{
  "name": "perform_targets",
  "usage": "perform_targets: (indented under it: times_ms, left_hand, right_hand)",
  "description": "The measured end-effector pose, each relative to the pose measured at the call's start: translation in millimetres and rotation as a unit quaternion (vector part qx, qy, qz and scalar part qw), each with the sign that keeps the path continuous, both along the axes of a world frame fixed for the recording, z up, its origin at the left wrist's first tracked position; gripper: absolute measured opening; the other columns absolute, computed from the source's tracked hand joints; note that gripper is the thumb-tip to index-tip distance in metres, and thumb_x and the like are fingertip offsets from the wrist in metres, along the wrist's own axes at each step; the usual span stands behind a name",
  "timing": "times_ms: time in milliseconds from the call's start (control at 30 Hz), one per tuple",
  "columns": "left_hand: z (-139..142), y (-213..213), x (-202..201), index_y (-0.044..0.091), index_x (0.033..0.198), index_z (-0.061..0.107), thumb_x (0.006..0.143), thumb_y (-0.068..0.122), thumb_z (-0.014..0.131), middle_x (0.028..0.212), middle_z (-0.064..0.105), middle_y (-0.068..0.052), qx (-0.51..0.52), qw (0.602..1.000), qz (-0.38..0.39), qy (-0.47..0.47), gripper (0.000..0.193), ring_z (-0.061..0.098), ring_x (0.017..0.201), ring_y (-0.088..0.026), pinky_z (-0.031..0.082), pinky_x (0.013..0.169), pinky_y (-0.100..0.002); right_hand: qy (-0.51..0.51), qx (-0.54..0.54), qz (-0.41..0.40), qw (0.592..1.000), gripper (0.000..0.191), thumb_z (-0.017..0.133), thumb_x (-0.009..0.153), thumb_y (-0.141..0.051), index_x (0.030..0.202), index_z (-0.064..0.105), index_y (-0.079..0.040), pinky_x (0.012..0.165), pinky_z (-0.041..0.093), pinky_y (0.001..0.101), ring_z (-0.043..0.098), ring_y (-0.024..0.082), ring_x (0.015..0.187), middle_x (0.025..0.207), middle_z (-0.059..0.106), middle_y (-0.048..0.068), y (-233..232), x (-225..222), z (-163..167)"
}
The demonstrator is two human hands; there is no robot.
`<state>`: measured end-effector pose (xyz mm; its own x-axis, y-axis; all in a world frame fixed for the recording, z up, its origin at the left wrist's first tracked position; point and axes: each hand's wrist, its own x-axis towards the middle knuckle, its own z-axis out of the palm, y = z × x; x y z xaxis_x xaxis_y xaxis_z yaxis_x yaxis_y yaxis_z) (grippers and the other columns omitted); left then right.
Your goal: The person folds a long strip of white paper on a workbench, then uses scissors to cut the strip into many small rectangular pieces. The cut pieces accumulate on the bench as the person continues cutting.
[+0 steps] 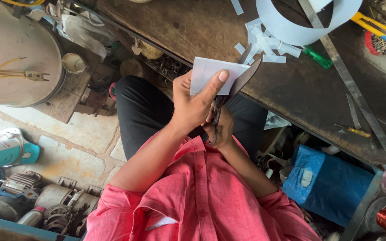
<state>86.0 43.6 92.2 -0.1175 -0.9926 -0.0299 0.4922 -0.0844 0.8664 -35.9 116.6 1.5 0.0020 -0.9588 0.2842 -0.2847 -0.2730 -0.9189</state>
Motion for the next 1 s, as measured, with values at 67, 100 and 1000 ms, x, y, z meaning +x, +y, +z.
perform_targets:
  times_ms: [67, 100, 1000]
  left_hand:
    - [-2, 0, 0, 0.000, 0.098, 0.076, 0.099, 0.018, 0.074, 0.079, 0.069, 0.003, 0.003, 1.000, -0.001, -0.010, 0.019, 0.056, 0.065, -0.002, 0.044, 0.058, -0.021]
    - [-2, -1, -1, 0.000, 0.098, 0.076, 0.100, 0.019, 0.075, 0.081, 0.070, 0.003, -0.006, 1.000, 0.001, -0.010, 0.019, 0.056, 0.069, -0.002, 0.046, 0.062, -0.021]
    - [-71, -35, -24, -0.001, 0.094, 0.073, 0.099, 0.021, 0.076, 0.085, 0.073, -0.001, 0.015, 0.999, 0.032, 0.042, 0.023, 0.060, 0.073, -0.004, 0.049, 0.067, -0.022]
  right_hand:
    - [0.003, -0.002, -0.010, 1.000, 0.069, 0.061, 0.092, -0.076, 0.087, 0.054, -0.007, 0.061, 0.045, 0.0253, 0.062, 0.010, 0.065, 0.069, 0.061, -0.001, 0, 1, -1]
    - [0.001, -0.004, -0.013, 1.000, 0.068, 0.062, 0.092, -0.074, 0.086, 0.054, -0.007, 0.060, 0.044, 0.0253, 0.061, 0.010, 0.064, 0.069, 0.060, 0.000, 0, 1, -1]
    - [-0.123, 0.110, -0.027, 0.986, 0.077, 0.062, 0.087, -0.081, 0.096, 0.050, -0.006, 0.061, 0.045, 0.0263, 0.058, 0.013, 0.067, 0.079, 0.050, 0.002, -6, -17, -32]
